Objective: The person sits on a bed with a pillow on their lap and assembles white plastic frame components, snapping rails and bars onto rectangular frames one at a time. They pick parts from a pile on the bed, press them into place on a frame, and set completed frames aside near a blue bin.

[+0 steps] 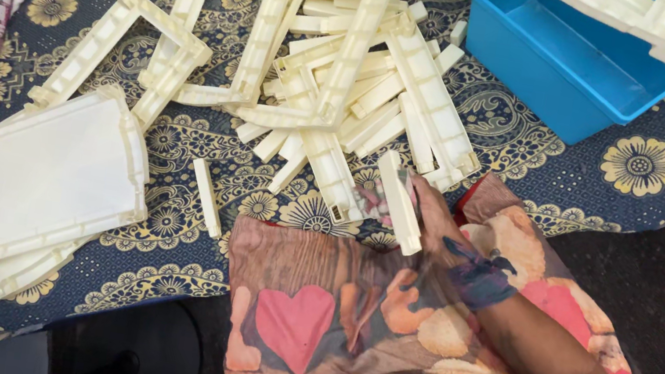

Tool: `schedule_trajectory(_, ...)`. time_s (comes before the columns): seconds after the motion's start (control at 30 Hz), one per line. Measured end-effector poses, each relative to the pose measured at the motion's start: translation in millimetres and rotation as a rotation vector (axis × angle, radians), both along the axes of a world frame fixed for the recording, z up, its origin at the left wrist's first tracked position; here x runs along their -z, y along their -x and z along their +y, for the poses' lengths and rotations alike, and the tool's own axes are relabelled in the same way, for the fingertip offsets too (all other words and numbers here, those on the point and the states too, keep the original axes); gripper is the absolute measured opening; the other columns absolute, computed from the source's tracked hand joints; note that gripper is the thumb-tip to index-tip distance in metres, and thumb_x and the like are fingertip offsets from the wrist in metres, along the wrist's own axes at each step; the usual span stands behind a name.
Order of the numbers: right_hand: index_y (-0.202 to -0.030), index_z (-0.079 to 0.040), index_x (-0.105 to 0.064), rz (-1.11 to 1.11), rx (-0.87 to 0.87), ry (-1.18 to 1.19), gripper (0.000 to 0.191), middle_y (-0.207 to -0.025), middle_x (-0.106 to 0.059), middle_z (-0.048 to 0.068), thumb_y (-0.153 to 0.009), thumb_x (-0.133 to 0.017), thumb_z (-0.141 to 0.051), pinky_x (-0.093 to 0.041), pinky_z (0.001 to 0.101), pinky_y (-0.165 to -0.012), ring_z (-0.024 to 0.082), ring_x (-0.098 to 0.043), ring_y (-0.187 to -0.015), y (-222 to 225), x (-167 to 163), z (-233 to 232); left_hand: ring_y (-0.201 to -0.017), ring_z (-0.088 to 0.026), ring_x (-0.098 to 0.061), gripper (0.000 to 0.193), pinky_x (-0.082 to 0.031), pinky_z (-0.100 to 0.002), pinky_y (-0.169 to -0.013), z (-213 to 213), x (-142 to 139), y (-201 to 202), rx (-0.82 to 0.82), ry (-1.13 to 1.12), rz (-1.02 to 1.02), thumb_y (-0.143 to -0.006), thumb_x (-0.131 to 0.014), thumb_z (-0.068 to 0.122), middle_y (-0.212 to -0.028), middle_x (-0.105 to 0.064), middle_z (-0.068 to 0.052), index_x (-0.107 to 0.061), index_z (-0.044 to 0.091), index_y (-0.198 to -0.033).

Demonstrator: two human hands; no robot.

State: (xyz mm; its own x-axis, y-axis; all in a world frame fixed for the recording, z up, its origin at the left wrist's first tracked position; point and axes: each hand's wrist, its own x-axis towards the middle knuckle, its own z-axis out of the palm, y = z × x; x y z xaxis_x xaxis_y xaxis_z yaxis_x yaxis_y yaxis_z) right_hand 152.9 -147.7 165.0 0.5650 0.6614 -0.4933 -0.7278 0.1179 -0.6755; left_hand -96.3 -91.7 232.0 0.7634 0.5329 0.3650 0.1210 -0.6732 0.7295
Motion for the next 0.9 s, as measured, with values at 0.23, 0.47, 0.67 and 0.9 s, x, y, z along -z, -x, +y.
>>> schedule_trajectory(0.23, -0.125, -0.008, -0.061, -0.043, 0.0, -0.084, 0.037, -0.108, -0.076, 0.006, -0.097, -0.05, -0.028, -0.066, 0.0403, -0.068, 0.02, -0.076, -0.086, 2, -6, 0, -0.142, -0.037, -0.043, 0.067, -0.019, -0.049, -0.117, 4, 12, -26, -0.012, 0.05, -0.038, -0.106, -0.046, 0.038, -0.157, -0.043, -0.021, -0.03, 0.002, -0.16)
schedule_trajectory(0.47, -0.129, 0.001, -0.067, -0.541, -0.015, 0.126, 0.031, -0.086, -0.058, 0.006, -0.109, -0.062, -0.021, -0.045, 0.0287, -0.064, 0.013, -0.053, -0.074, 18, 26, 3, -0.147, -0.035, -0.04, 0.063, -0.017, -0.044, -0.118, 14, 49, -74, 0.034, 0.477, 0.03, -0.112, -0.037, 0.038, -0.162, -0.04, -0.021, -0.03, -0.001, -0.161)
schedule_trajectory(0.67, -0.138, 0.0, -0.057, -1.175, -0.14, 0.323, 0.041, -0.11, -0.069, 0.012, -0.101, -0.058, -0.018, -0.055, 0.0368, -0.081, 0.022, -0.068, -0.095, 62, 36, -4, -0.127, -0.027, -0.058, 0.061, -0.047, -0.04, -0.106, 31, 146, -103, 0.032, 1.29, -0.158, -0.105, -0.051, 0.046, -0.142, -0.059, -0.017, -0.053, 0.0, -0.146)
schedule_trajectory(0.9, -0.141, -0.006, -0.061, -2.033, -0.151, 0.236, 0.044, -0.13, -0.067, 0.014, -0.097, -0.058, -0.011, -0.051, 0.0429, -0.1, 0.029, -0.062, -0.119, 69, -1, -3, -0.094, -0.016, -0.07, 0.048, -0.06, -0.031, -0.076, 31, 207, -67, 0.084, 1.785, -0.24, -0.099, -0.045, 0.051, -0.107, -0.071, -0.008, -0.062, 0.014, -0.124)
